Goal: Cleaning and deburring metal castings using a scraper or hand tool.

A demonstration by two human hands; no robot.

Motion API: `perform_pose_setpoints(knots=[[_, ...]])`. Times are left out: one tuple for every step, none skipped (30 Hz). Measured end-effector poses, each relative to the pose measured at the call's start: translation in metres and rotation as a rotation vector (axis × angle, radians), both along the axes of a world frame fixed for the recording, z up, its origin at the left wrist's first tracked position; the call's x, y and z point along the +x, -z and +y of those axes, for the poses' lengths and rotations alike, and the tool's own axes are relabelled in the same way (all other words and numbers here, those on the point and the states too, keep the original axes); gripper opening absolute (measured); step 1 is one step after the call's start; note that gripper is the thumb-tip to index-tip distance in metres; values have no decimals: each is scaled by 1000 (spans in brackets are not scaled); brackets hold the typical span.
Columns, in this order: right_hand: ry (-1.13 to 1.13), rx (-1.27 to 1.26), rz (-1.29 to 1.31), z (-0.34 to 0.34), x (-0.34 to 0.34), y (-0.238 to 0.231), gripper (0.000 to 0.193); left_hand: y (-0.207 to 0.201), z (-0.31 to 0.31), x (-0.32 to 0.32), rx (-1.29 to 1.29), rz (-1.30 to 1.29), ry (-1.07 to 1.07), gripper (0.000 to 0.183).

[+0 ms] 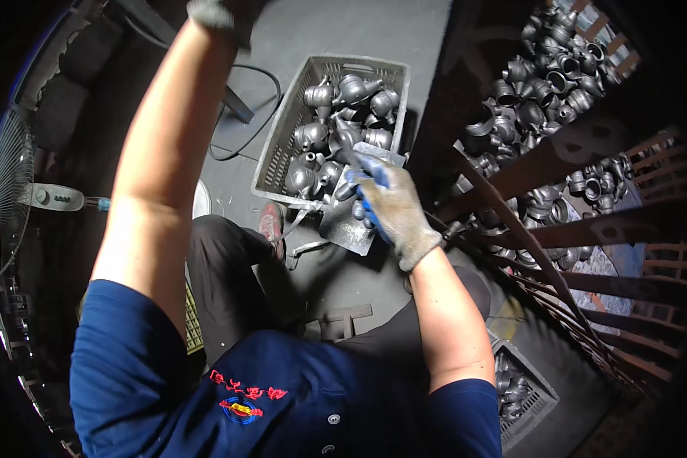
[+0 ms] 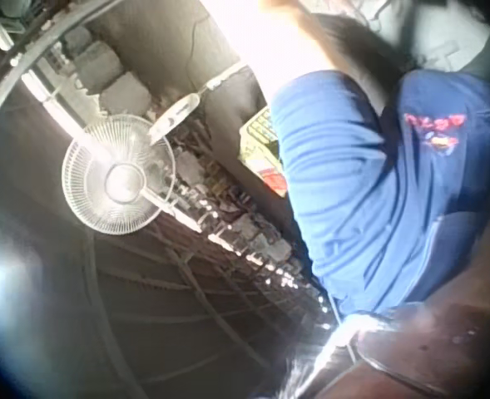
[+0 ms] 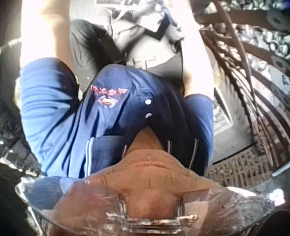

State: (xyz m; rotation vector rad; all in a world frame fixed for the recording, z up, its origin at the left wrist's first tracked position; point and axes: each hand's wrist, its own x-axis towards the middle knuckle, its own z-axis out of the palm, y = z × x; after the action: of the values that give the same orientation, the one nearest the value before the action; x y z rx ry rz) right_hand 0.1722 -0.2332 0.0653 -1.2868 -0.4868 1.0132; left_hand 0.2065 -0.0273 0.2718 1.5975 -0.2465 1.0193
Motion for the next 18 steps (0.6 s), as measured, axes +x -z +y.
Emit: perform_pose_setpoints(knots=[[39,31,-19,-2,-2,-5,38,48,35,-3,-65,266,-208,27],[62,27,11,-3,-3,-11,38,110,67,-11,-27,469,-221,25],[77,33,42,-2,-5,-20,38,167,92,-24,19,672,-240,23],[56,-53,27,-3,-3,-24,38,213,101,-36,141,923,-144,25],[52,-67,32,0,-4,-25,38,261,98,-51,142,987,-98,24],[50,-77,48,4,-5,-22,39,294,95,-66,315,1202,-39,24],[43,-83,61,9,-7,-24,40,331,97,-86,620,1204,44,26],[10,-96,123,10,-3,-30,37,341,83,-84,1115,1421,334,29],[18,-112,125,12,-2,-28,37,352,68,-90,1327,1456,395,27],[33,-113,132,15,-3,-26,37,360,70,-90,1318,1454,406,27],[49,-112,139,18,-3,-24,37,366,69,-93,1339,1423,421,27],[63,-106,152,20,-4,-24,36,371,69,-95,1362,1391,435,27],[67,-111,150,22,-3,-21,36,375,70,-97,1388,1356,445,28],[49,-133,101,23,-3,-17,37,378,75,-100,1416,1320,452,28],[30,-153,51,25,-2,-15,37,382,80,-98,1443,1285,458,28],[72,-174,81,29,-7,-17,35,385,77,-99,1471,1244,467,29],[79,-177,77,28,-5,-13,35,388,77,-102,1498,1204,474,29],[65,-165,9,27,-3,-4,35,390,75,-102,1526,1164,480,29]])
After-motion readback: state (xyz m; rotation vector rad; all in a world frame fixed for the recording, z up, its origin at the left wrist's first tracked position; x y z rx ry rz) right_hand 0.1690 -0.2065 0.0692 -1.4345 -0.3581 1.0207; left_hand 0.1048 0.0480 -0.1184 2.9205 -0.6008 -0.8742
